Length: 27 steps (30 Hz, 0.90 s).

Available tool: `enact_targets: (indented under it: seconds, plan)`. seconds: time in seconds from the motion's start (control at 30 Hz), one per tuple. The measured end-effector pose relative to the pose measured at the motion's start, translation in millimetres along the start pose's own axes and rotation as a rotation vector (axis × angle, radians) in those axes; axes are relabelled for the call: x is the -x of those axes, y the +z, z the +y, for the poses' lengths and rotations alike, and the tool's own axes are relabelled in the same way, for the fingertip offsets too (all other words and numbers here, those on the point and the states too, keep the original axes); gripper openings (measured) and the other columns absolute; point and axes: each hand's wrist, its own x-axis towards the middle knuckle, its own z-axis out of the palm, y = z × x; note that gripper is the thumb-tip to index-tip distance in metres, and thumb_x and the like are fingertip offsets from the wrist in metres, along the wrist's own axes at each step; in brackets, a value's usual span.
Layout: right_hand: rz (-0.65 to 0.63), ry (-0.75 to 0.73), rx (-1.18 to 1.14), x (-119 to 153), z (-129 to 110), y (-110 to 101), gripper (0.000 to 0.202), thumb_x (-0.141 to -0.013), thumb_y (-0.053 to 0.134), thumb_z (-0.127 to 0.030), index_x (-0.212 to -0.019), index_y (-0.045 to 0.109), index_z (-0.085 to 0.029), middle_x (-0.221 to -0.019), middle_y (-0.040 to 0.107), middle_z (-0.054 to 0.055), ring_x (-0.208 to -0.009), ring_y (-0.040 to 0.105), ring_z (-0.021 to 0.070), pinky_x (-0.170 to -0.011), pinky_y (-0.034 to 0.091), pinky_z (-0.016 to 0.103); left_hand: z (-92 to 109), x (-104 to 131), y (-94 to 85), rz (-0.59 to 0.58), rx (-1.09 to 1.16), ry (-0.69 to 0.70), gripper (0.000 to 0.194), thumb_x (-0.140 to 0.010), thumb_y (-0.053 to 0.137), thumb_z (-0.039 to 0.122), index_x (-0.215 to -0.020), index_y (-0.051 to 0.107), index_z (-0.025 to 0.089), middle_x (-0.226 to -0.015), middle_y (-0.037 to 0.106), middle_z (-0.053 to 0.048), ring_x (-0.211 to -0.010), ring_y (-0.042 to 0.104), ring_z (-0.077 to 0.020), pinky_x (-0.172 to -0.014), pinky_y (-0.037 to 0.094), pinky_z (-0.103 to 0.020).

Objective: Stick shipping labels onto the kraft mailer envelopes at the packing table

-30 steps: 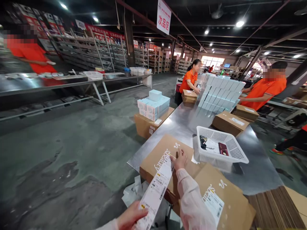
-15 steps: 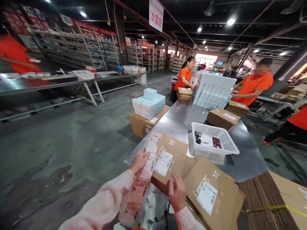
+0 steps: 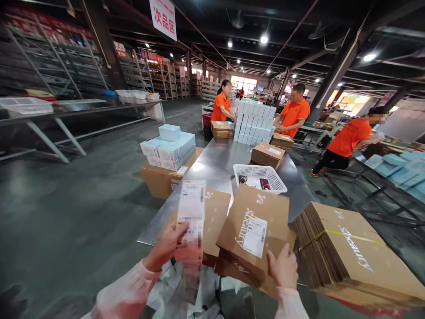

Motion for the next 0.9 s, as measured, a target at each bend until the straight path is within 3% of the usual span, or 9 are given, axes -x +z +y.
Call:
enact_targets:
  seconds: [0.07, 0.17, 0.23, 0.33, 0.4, 0.47, 0.67, 0.8, 0.9]
  plan:
    - [-0.160, 0.001, -0.019, 16, -26, 0, 0.084, -0.051, 0.068, -0.064, -0.115, 0.058, -0.011, -0.120, 0.058, 0.026, -0.111, 0.055, 0.0424, -0.090, 0.044, 0.056, -7, 18, 7.4, -0.062, -0.024, 0.033, 0.056, -0.070, 0.071, 0.052, -0.110, 0.060, 0.014, -0.102, 0.071, -0.010, -0.086, 0.067, -0.0226, -0.072, 0.052, -0.028]
    - [-0.589, -0.049, -0.513, 67, -80, 35, 0.073, -0.058, 0.067, -0.066, -0.112, 0.060, -0.016, -0.111, 0.066, 0.018, -0.099, 0.063, 0.0331, -0.086, 0.050, 0.048, -19, 33, 9.6, -0.221, -0.140, 0.045, 0.055, -0.074, 0.069, 0.049, -0.116, 0.059, 0.014, -0.104, 0.070, -0.011, -0.089, 0.066, -0.0226, -0.076, 0.052, -0.029]
    - [-0.680, -0.051, -0.713, 104, -108, 61, 0.058, -0.068, 0.064, -0.063, -0.105, 0.063, -0.018, -0.107, 0.069, 0.014, -0.097, 0.064, 0.0292, -0.087, 0.051, 0.045, -23, 33, 5.2, -0.238, -0.203, 0.067, 0.057, -0.071, 0.073, 0.046, -0.116, 0.059, 0.014, -0.109, 0.069, -0.012, -0.098, 0.064, -0.0243, -0.084, 0.049, -0.030]
    - [-0.749, -0.086, -0.729, 137, -126, 81, 0.048, -0.069, 0.067, -0.059, -0.092, 0.066, -0.016, -0.096, 0.073, 0.013, -0.089, 0.067, 0.0293, -0.083, 0.054, 0.044, -19, 27, -5.3, -0.112, -0.150, 0.067, 0.060, -0.063, 0.077, 0.045, -0.112, 0.061, 0.014, -0.110, 0.068, -0.012, -0.101, 0.062, -0.0257, -0.087, 0.047, -0.032]
    - [-0.831, -0.146, -0.697, 136, -129, 84, 0.050, -0.066, 0.071, -0.057, -0.094, 0.068, -0.015, -0.095, 0.073, 0.014, -0.086, 0.068, 0.0302, -0.080, 0.055, 0.045, -17, 24, -11.5, -0.034, -0.089, 0.012, 0.052, -0.060, 0.077, 0.049, -0.095, 0.066, 0.012, -0.092, 0.071, -0.010, -0.085, 0.063, -0.0231, -0.078, 0.048, -0.031]
    - [-0.832, -0.196, -0.657, 120, -134, 85, 0.053, -0.065, 0.072, -0.056, -0.098, 0.069, -0.015, -0.097, 0.073, 0.014, -0.089, 0.068, 0.0304, -0.080, 0.055, 0.044, -19, 23, -15.2, 0.028, -0.067, -0.031, 0.047, -0.056, 0.078, 0.051, -0.077, 0.066, 0.012, -0.075, 0.069, -0.006, -0.070, 0.060, -0.0186, -0.070, 0.045, -0.029]
    - [-0.882, -0.323, -0.418, 74, -144, 100, 0.042, -0.072, 0.065, -0.058, -0.087, 0.076, -0.021, -0.084, 0.075, 0.009, -0.076, 0.069, 0.0274, -0.070, 0.056, 0.038, -49, 23, -17.2, 0.215, -0.155, 0.009, 0.050, -0.056, 0.072, 0.061, -0.055, 0.048, 0.017, -0.053, 0.044, 0.005, -0.054, 0.038, -0.0096, -0.054, 0.029, -0.023]
    - [-0.782, -0.375, -0.382, 70, -142, 119, 0.039, -0.068, 0.067, -0.058, -0.079, 0.077, -0.022, -0.081, 0.074, 0.010, -0.076, 0.068, 0.0269, -0.070, 0.055, 0.038, -62, 15, -18.1, 0.344, -0.184, 0.078, 0.054, -0.061, 0.066, 0.063, -0.051, 0.035, 0.021, -0.051, 0.033, 0.007, -0.053, 0.031, -0.0089, -0.052, 0.027, -0.023]
    - [-0.707, -0.432, -0.438, 68, -151, 127, 0.039, -0.064, 0.069, -0.059, -0.069, 0.077, -0.022, -0.083, 0.071, 0.012, -0.082, 0.066, 0.0264, -0.072, 0.055, 0.036, -59, 9, -22.9, 0.373, -0.127, 0.128, 0.050, -0.064, 0.066, 0.062, -0.054, 0.044, 0.019, -0.054, 0.042, 0.005, -0.055, 0.039, -0.0107, -0.055, 0.034, -0.023]
